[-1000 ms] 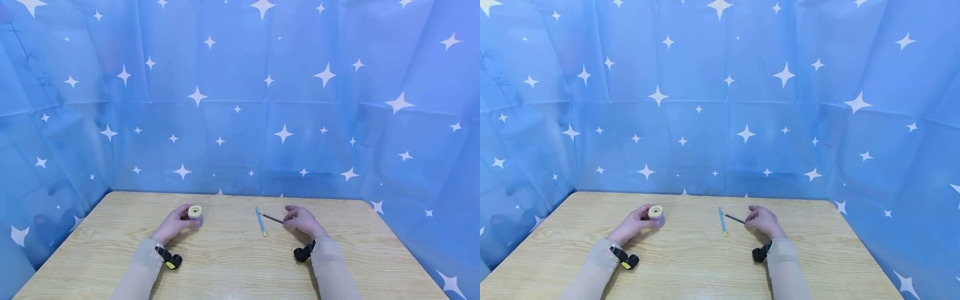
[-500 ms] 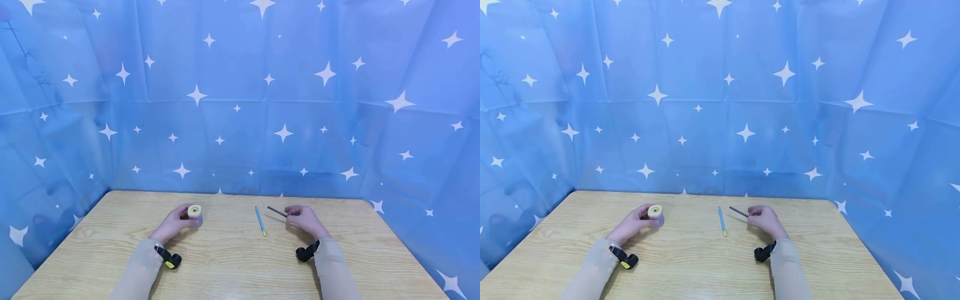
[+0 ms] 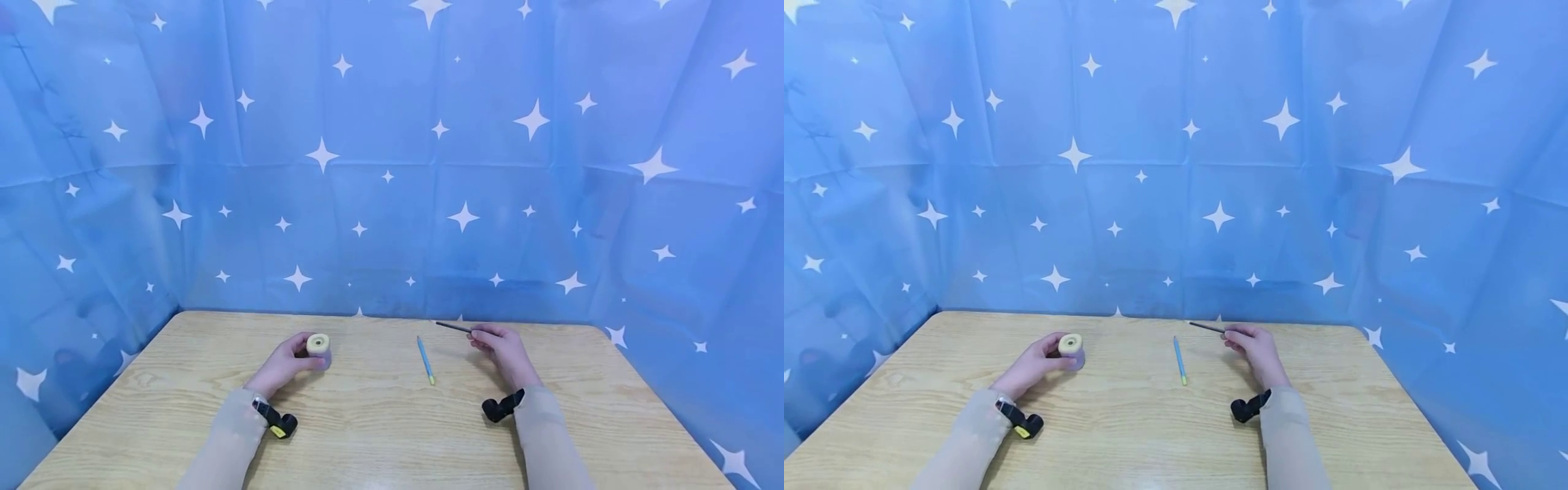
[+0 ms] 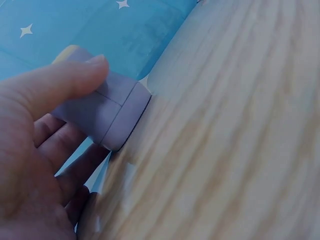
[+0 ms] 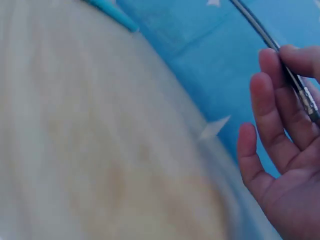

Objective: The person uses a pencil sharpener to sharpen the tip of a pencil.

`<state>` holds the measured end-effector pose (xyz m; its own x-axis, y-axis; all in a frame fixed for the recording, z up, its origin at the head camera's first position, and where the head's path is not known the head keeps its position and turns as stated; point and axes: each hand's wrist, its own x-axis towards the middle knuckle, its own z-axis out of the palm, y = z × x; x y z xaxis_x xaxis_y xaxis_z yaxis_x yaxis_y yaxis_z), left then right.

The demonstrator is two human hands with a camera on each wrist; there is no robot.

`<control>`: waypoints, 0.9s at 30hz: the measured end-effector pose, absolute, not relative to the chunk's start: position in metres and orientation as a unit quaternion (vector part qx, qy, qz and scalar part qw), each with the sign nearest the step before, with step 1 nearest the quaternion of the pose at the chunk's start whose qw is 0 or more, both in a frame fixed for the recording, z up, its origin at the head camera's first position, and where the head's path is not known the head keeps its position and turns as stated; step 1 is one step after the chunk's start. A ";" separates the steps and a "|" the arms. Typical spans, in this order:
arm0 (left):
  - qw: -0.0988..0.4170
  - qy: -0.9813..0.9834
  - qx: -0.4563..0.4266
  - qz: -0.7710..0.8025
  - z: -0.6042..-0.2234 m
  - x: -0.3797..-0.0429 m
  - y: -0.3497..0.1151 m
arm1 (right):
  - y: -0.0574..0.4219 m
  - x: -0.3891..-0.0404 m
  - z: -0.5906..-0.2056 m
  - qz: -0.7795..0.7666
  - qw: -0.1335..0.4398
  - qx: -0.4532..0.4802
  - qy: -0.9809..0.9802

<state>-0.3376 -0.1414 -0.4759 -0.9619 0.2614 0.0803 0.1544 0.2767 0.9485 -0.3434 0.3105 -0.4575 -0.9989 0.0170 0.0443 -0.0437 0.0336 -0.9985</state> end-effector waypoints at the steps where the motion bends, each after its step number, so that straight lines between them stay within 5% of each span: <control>1: 0.043 0.797 0.126 0.590 -0.476 -0.337 -0.141 | 0.309 -0.345 -0.455 0.698 0.023 0.016 -0.716; 13: -0.006 0.804 0.109 0.584 -0.458 -0.354 -0.127 | 0.275 -0.345 -0.400 0.725 0.059 0.067 -0.683; 27: -0.026 0.809 0.153 0.567 -0.405 -0.362 -0.105 | 0.250 -0.346 -0.405 0.670 0.075 0.063 -0.736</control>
